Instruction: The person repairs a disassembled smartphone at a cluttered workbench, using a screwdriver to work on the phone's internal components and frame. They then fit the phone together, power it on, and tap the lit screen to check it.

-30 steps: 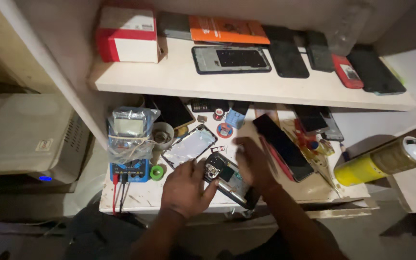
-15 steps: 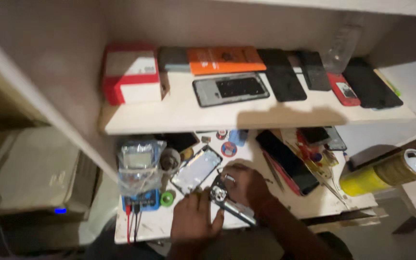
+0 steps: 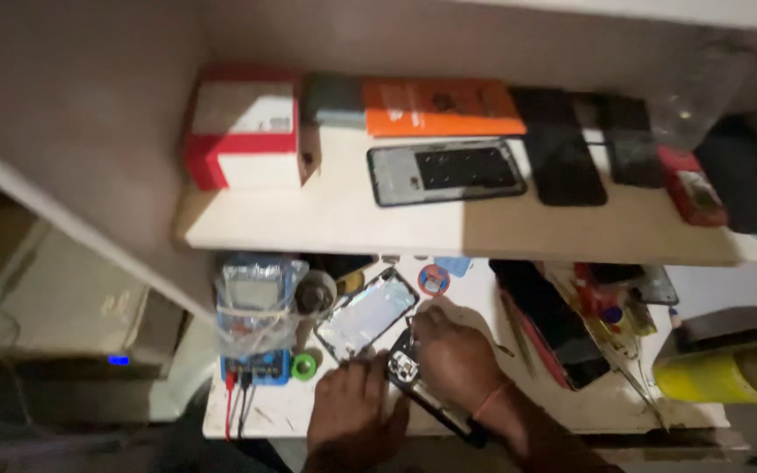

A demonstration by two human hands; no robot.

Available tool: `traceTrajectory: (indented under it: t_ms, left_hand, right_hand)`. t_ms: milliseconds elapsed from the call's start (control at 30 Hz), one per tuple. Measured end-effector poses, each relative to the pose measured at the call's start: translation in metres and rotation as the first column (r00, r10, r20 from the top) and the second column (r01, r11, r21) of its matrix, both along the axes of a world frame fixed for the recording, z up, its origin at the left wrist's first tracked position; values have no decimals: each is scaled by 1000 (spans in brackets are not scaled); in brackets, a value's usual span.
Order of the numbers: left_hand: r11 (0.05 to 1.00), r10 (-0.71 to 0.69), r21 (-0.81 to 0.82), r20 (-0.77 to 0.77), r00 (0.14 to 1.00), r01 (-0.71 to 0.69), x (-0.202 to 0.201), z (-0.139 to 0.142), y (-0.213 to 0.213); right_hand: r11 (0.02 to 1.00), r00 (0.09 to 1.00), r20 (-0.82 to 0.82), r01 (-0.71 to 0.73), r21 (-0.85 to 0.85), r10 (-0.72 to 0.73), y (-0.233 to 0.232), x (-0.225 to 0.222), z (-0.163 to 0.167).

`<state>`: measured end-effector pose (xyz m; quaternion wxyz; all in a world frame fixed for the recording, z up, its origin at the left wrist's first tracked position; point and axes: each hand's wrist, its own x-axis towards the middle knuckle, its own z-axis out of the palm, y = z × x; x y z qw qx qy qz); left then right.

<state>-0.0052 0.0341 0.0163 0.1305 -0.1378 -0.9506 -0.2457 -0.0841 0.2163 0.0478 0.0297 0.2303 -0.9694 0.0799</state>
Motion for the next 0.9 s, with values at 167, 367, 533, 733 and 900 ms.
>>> traceTrajectory:
  t_ms: [167, 367, 533, 733, 900]
  left_hand:
    - [999, -22, -45, -107, 994, 17, 3, -9, 1]
    - [996, -20, -90, -5, 1000, 20, 14, -19, 7]
    - [994, 2, -108, -38, 999, -6, 26, -22, 14]
    - [997, 0, -72, 26, 1000, 2, 23, -29, 10]
    - [996, -9, -86, 31, 999, 11, 13, -35, 5]
  right_hand:
    - [972, 984, -105, -161, -171, 145, 11, -8, -7]
    - [913, 942, -191, -318, -255, 275, 28, 6, -5]
    - [939, 974, -95, -224, -260, 206, 31, 14, -6]
    - [931, 973, -47, -229, -284, 225, 32, 11, -4]
    - [949, 966, -27, -256, -182, 256, 23, 2, 0]
